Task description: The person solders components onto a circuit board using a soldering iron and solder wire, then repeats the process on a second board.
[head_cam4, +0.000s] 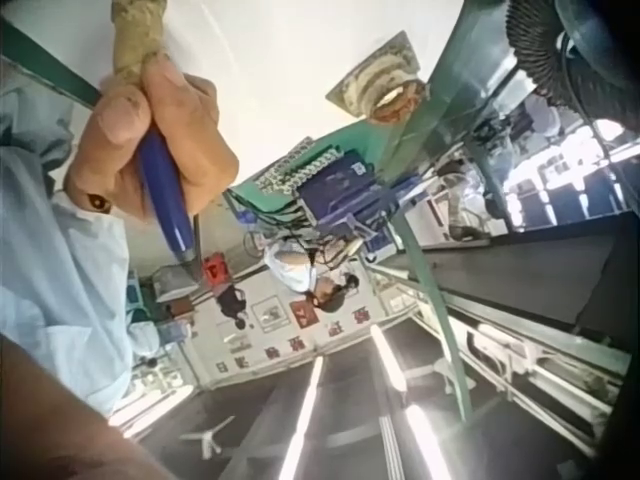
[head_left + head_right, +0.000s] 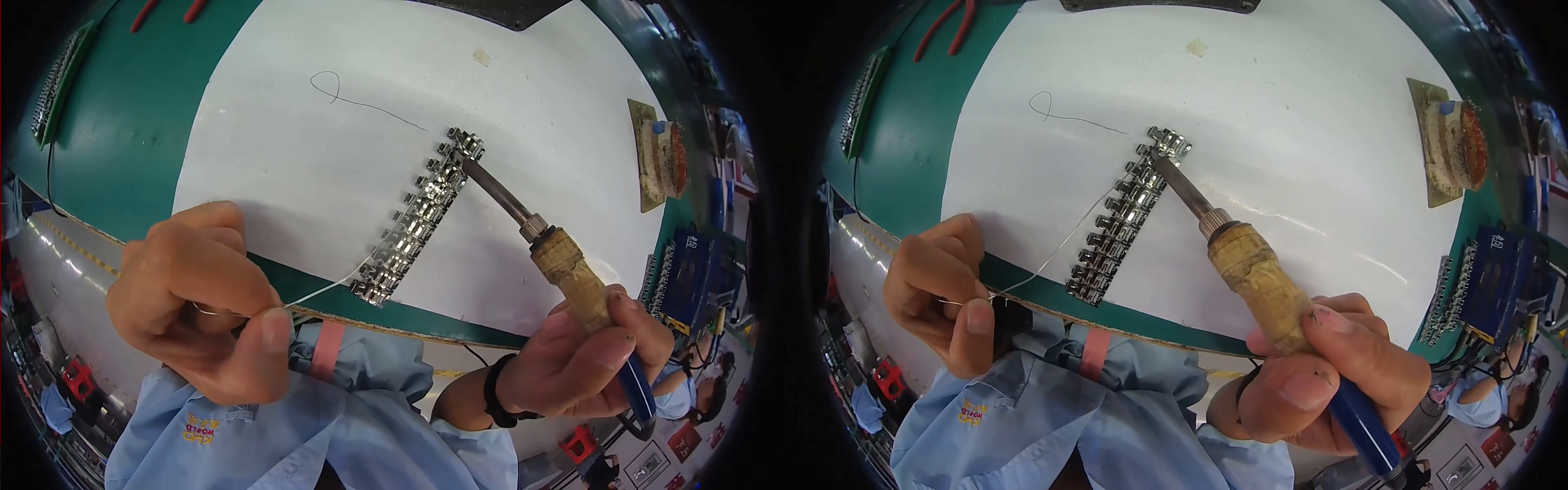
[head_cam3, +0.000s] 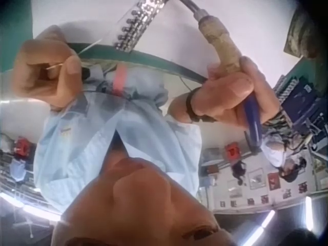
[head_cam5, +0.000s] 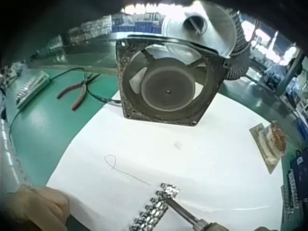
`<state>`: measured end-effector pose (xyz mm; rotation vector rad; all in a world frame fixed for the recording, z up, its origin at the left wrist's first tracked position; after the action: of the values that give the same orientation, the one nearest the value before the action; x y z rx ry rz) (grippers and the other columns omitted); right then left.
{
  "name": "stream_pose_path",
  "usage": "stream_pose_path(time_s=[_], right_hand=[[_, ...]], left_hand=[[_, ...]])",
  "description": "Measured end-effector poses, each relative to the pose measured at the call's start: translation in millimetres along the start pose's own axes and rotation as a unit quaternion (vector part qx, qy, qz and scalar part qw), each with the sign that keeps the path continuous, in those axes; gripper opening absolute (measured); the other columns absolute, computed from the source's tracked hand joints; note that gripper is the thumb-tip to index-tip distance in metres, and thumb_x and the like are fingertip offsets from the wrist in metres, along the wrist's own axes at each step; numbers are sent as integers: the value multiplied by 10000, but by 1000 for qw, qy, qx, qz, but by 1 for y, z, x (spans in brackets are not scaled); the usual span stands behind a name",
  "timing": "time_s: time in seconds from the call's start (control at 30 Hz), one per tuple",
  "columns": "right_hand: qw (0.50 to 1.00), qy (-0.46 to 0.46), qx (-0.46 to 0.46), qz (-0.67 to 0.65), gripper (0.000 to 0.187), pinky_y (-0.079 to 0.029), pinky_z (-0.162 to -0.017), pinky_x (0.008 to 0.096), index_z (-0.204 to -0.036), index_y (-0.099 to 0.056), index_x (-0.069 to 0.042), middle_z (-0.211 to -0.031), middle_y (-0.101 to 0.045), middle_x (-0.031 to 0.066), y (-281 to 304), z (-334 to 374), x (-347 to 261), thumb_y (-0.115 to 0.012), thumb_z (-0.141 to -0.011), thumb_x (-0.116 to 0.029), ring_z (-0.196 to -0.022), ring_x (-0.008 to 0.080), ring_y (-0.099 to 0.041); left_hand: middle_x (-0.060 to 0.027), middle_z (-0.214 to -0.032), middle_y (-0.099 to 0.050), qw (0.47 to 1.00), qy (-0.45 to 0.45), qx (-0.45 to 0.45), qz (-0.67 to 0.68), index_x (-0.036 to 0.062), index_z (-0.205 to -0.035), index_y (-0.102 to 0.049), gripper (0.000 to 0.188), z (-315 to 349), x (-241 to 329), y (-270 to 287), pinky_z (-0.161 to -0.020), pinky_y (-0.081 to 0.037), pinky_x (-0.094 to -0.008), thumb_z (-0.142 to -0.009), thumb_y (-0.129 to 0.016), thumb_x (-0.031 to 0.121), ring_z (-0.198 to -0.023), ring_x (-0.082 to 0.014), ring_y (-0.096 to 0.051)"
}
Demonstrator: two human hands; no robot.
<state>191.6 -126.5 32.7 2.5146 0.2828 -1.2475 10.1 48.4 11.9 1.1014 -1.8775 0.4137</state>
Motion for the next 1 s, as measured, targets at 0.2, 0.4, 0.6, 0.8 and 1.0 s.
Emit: stream_pose_path(time_s=[0.2,0.4,0.6,0.8,1.0], right_hand=[[1000,-27,-12,-1,416,-484,-656,280,-1037,-502,33,-648,-625,75,0,1,3,-693,-882,-301,-549,128,-632],[998,5,-58,1,365,-484,-644,277,-1047,-498,35,-664,-625,98,1,-1,3,-665,-896,-252,-560,140,-633],[999,42,-5,-9,311,-453,-586,284,-1006,-490,17,-629,-557,78,9,-3,2,-605,-912,-255,-541,143,-566],[999,-2,-14,-31,291,-396,-526,277,-922,-481,-2,-617,-473,52,4,-12,8,-625,-872,-251,-508,122,-455],[999,-26,31,-19,277,-381,-517,267,-882,-487,3,-681,-481,61,1,-9,9,-613,-859,-243,-515,122,-455]], left_hand=[[87,-456,-339,999,26,-5,-18,54,-667,-540,169,0,-1,-1,-426,-170,-243,-674,-708,64,-405,-41,-213],[67,-485,-392,1000,10,21,-21,44,-680,-543,215,1,0,-1,-426,-173,-238,-715,-742,116,-413,-42,-242],[50,-503,-422,1000,-3,29,-11,42,-687,-535,245,3,2,-2,-422,-175,-237,-726,-753,147,-420,-48,-260],[60,-492,-410,1000,0,6,-16,43,-686,-533,253,1,2,-3,-421,-169,-235,-731,-757,151,-419,-46,-252],[63,-486,-396,1000,6,6,-25,45,-680,-532,253,2,2,-2,-419,-165,-238,-729,-760,144,-412,-47,-240]])
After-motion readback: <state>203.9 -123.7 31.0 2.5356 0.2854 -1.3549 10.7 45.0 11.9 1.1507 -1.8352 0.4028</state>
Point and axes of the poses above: each hand's wrist, its own z-axis away from the middle knuckle, its own y-axis out of the back of the hand, x = y × z, the point moved 6 cm from there along -z, towards the middle knuckle
